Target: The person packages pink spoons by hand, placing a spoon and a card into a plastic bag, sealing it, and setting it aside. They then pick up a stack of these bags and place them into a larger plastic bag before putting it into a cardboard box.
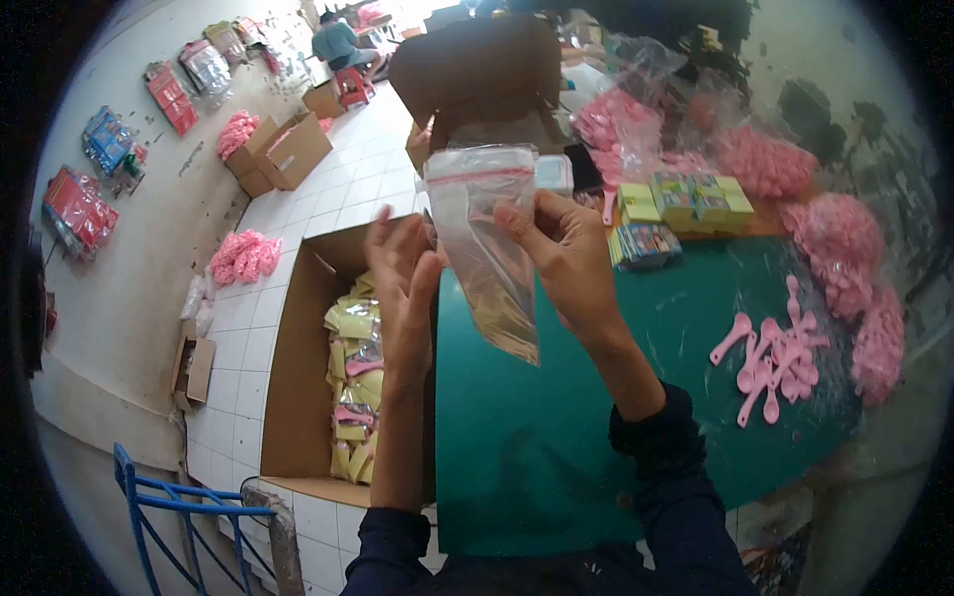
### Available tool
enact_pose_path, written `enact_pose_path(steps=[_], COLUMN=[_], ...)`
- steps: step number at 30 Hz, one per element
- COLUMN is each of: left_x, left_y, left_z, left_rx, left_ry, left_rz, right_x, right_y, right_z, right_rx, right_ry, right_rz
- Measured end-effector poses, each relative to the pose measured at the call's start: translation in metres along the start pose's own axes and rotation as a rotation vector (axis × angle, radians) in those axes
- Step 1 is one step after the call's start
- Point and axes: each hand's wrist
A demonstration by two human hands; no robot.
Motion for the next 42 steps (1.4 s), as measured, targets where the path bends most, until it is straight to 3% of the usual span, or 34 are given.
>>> enact_pose_path(steps=[1, 2, 8, 11, 13, 14, 17, 21, 24, 27, 30, 32, 34, 35, 38, 42], left_x=[-0.012, -0.031, -0.109, -0.127, -0.138, -0.148, -0.164, -0.154, -0.153, -0.114, -0.045, 0.000, 0.039, 0.055, 0.084, 0.110], left_y=[0.002, 0.000, 0.025, 0.016, 0.022, 0.031, 0.055, 0.047, 0.045, 0.053, 0.087, 0.131, 0.169, 0.182, 0.203, 0.232], left_z=[0.000, -0.005, -0.007, 0.006, 0.002, -0.002, -0.015, -0.032, -0.027, -0.003, 0.027, 0.045, 0.057, 0.059, 0.061, 0.065], left_rx=[-0.028, -0.213, 0.001, 0.364, 0.384, 0.347, 0.372, 0.562, 0.613, 0.775, 0.840, 0.817, 0.683, 0.607, 0.761, 0.474], left_ry=[0.103, 0.191, 0.401, 0.790, 1.009, 1.022, 1.091, 1.161, 1.053, 0.932, 0.712, 0.418, 0.148, 0.011, -0.334, -0.455], left_rz=[0.031, 0.245, 0.540, 0.590, 0.588, 0.617, 0.657, 0.694, 0.444, 0.388, 0.287, 0.112, 0.156, 0.168, 0.115, 0.165], right_x=[-0.012, -0.025, -0.133, -0.178, -0.215, -0.230, -0.253, -0.261, -0.248, -0.203, -0.125, -0.067, -0.010, 0.017, 0.085, 0.140], right_y=[0.001, 0.001, -0.010, 0.012, 0.007, 0.002, 0.004, -0.003, 0.009, 0.025, 0.010, -0.021, -0.060, -0.084, -0.132, -0.185], right_z=[-0.002, -0.003, 0.018, 0.050, 0.063, 0.066, 0.064, 0.069, 0.077, 0.092, 0.106, 0.111, 0.110, 0.111, 0.103, 0.091], right_rx=[0.087, 0.094, 0.188, 0.057, -0.273, -0.439, -0.621, -0.771, -1.020, -1.402, -1.339, -1.347, -1.308, -1.322, -1.281, -1.174], right_ry=[-0.031, -0.063, -0.133, -0.035, 0.083, 0.146, 0.058, 0.062, 0.214, 0.315, 0.345, 0.385, 0.382, 0.388, 0.370, 0.359], right_rz=[-0.018, -0.037, -0.288, -0.540, -0.708, -0.785, -0.876, -0.792, -0.720, -0.574, -0.358, -0.204, 0.006, 0.042, 0.084, 0.183])
Point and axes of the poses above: each hand's wrist, its own x-axis towards the middle knuckle, its own z-axis out of the back of the hand, y = z × x, and after that the axes turned 11 degrees about y, right-handed
